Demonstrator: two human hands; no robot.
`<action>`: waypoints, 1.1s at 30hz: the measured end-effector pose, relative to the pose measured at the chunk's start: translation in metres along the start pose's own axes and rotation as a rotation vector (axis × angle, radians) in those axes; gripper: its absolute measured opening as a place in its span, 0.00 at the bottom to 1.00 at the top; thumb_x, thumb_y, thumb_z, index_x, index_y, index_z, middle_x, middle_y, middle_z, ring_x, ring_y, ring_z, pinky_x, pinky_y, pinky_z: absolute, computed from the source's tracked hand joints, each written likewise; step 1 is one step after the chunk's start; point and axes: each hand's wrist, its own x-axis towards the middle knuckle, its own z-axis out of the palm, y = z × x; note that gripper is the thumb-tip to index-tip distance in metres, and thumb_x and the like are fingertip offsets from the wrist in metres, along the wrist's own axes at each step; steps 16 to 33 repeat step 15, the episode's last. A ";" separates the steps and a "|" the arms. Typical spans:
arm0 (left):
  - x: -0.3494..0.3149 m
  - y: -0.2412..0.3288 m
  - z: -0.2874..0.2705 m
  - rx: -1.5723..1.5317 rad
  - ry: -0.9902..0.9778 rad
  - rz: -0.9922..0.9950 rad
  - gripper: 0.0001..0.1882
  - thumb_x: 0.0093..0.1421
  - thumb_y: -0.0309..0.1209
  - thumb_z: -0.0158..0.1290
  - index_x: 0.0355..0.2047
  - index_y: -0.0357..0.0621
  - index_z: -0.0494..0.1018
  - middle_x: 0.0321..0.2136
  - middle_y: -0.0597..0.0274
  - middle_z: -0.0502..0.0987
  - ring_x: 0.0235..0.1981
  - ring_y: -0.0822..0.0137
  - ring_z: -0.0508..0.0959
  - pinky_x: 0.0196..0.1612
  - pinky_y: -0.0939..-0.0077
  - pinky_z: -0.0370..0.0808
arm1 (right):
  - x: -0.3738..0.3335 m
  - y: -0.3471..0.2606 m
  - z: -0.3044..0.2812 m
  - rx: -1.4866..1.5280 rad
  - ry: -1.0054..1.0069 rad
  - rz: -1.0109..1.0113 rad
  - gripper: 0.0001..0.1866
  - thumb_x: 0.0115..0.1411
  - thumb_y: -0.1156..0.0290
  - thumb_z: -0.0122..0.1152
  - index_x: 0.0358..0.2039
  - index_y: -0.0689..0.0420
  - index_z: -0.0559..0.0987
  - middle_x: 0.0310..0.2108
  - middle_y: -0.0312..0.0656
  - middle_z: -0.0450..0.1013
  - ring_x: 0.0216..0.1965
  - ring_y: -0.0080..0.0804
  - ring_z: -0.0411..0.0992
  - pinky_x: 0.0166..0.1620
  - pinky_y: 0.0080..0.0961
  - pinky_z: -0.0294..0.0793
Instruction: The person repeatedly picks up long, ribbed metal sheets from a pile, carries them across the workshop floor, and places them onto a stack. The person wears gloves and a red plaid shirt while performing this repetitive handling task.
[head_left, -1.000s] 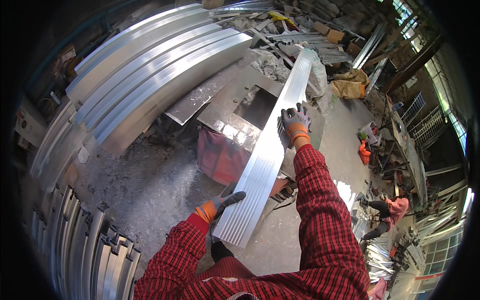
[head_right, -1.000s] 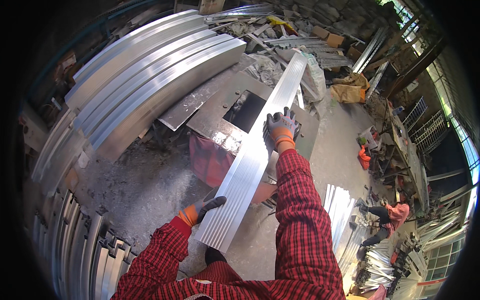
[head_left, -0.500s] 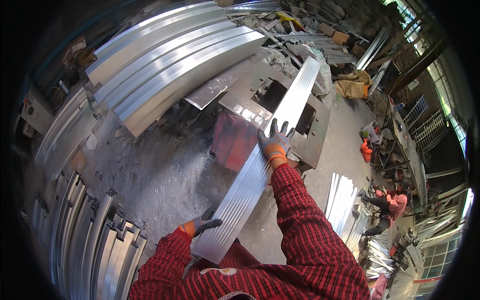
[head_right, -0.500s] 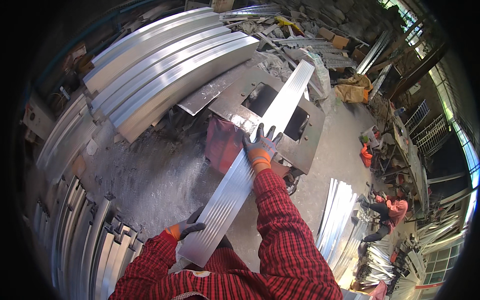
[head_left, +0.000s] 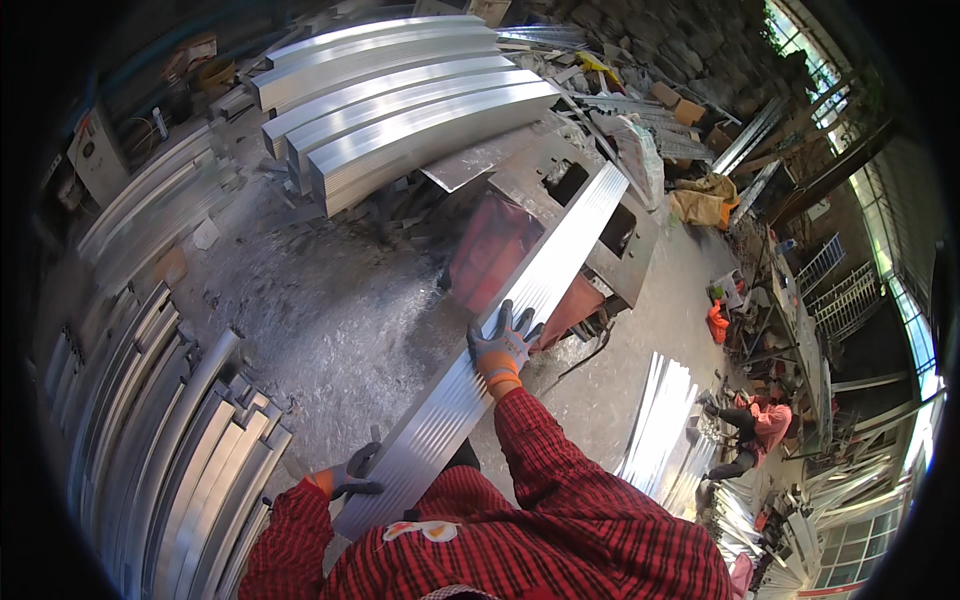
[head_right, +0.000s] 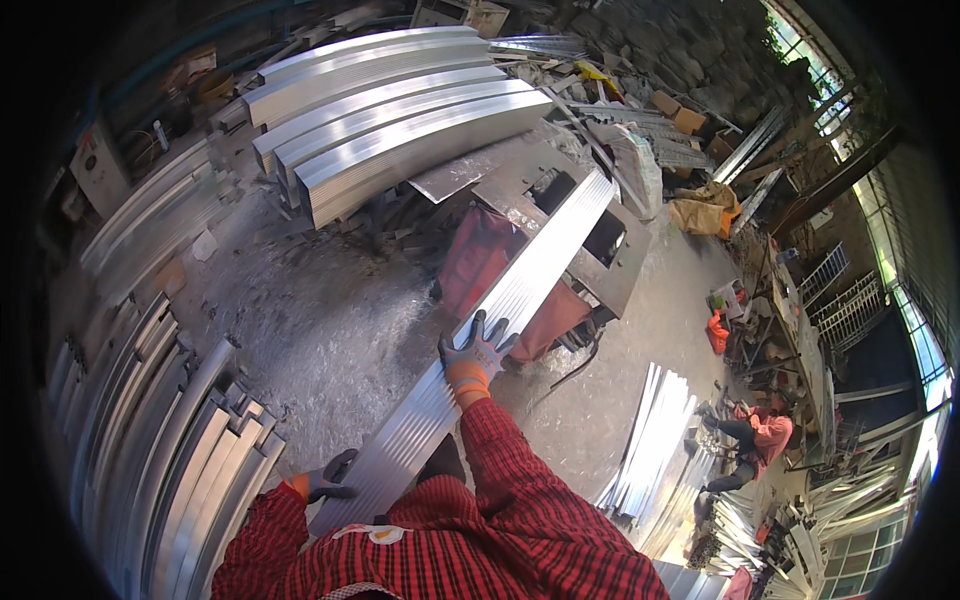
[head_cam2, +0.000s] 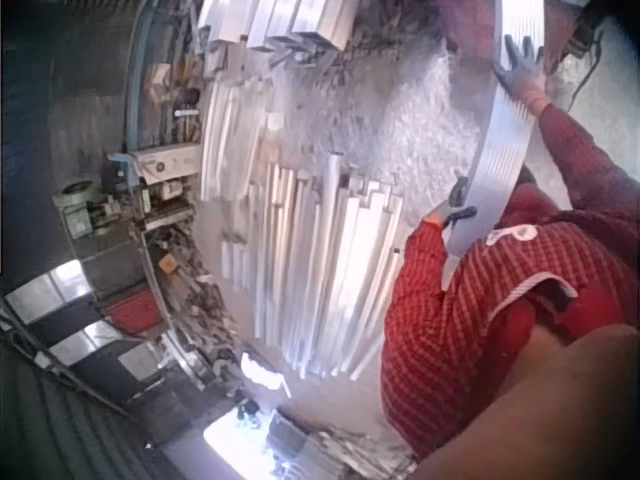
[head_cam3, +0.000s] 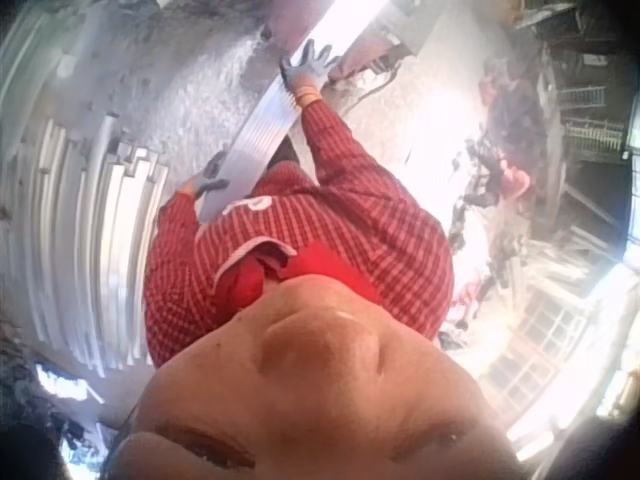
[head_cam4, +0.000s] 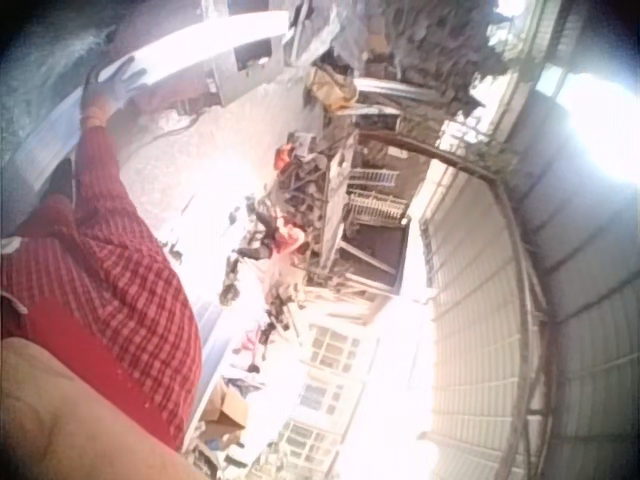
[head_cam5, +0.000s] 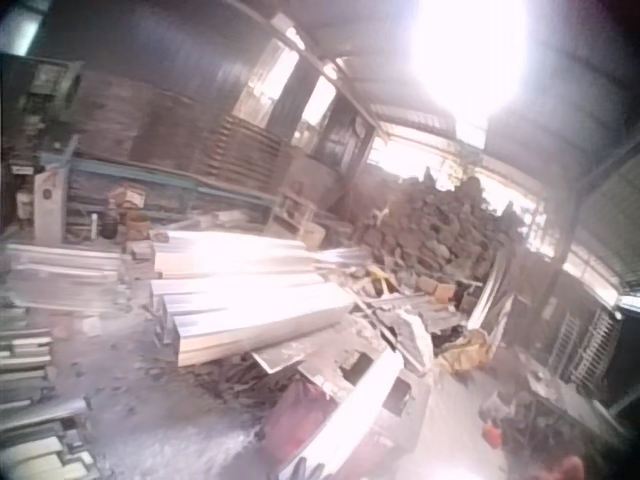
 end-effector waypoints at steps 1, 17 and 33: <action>-0.007 -0.007 0.001 0.021 0.015 -0.001 0.65 0.47 0.53 0.70 0.72 0.40 0.41 0.71 0.46 0.50 0.72 0.54 0.51 0.71 0.61 0.50 | -0.009 0.002 0.003 0.017 -0.004 0.003 0.50 0.52 0.34 0.57 0.73 0.33 0.52 0.75 0.45 0.40 0.74 0.58 0.33 0.68 0.59 0.53; -0.002 0.091 0.010 -0.226 0.024 -0.110 0.47 0.66 0.57 0.48 0.74 0.49 0.39 0.66 0.58 0.65 0.66 0.72 0.62 0.69 0.69 0.54 | 0.036 0.090 0.032 1.507 0.104 -0.213 0.50 0.53 0.61 0.72 0.71 0.57 0.53 0.66 0.47 0.57 0.65 0.41 0.59 0.66 0.34 0.59; -0.002 0.091 0.010 -0.226 0.024 -0.110 0.47 0.66 0.57 0.48 0.74 0.49 0.39 0.66 0.58 0.65 0.66 0.72 0.62 0.69 0.69 0.54 | 0.036 0.090 0.032 1.507 0.104 -0.213 0.50 0.53 0.61 0.72 0.71 0.57 0.53 0.66 0.47 0.57 0.65 0.41 0.59 0.66 0.34 0.59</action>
